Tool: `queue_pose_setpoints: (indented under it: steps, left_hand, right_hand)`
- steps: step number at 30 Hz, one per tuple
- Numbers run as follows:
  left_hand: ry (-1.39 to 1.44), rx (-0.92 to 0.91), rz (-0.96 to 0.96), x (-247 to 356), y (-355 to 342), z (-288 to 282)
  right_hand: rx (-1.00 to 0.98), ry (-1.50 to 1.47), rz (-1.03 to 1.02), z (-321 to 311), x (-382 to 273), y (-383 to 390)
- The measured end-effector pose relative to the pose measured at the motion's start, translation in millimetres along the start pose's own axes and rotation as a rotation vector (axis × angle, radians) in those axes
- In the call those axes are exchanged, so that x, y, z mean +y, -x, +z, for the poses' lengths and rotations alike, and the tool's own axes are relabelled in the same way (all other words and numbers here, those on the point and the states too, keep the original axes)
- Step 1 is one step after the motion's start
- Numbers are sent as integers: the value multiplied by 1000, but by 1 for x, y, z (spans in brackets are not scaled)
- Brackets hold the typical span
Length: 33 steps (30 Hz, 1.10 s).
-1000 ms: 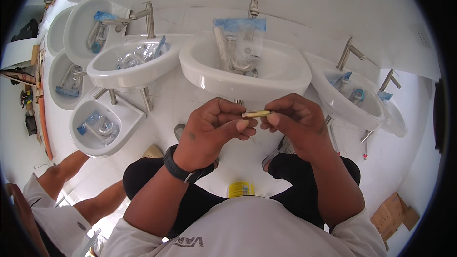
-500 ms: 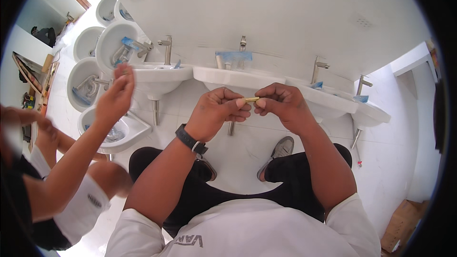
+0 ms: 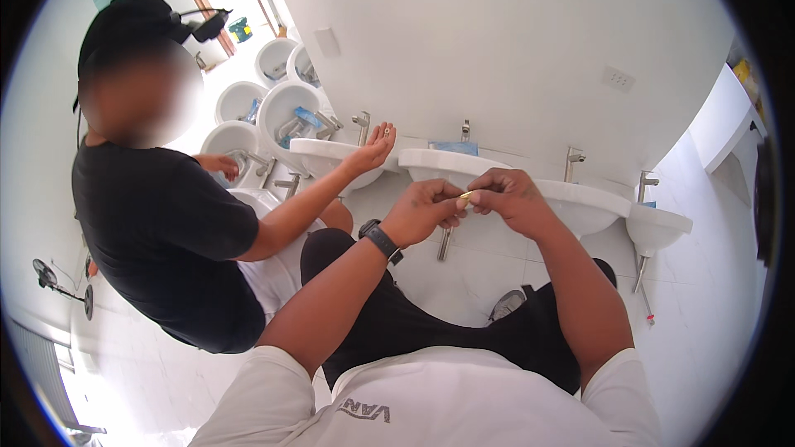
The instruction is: The person installs a white pedestal sink by connecting a flexible water supply hose to the faucet and securing it to the sink. The person then places the sink on the floor and adjusts its position.
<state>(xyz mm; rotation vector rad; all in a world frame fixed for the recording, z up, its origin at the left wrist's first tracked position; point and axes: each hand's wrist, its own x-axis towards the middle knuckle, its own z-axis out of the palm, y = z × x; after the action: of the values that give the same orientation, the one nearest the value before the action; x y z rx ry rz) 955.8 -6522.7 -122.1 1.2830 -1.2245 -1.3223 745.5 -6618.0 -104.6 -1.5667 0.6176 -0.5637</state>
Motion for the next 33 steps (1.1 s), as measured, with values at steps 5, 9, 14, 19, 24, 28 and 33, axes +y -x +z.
queue_pose_setpoints:
  steps: [5,9,14,19,24,28,33]
  left_hand:
    - [-145,-53,23,-12,13,-5]
    - [-98,-47,-80,-18,11,-11]
    - [-130,-50,-85,-13,-1,-22]
    - [-131,-82,-106,-21,-18,-25]
    - [-95,-107,-178,-38,-26,-24]
    - [-108,-49,-172,-43,-28,-30]
    - [0,80,-159,-40,-26,-31]
  right_hand:
    - [-114,64,42,15,9,-2]
    - [-125,24,28,18,23,-14]
    - [-104,-53,66,15,33,-32]
    - [-59,-55,91,6,44,-31]
    - [49,-6,167,-2,66,-28]
    - [123,45,194,-7,85,-42]
    - [78,92,217,-1,99,-65]
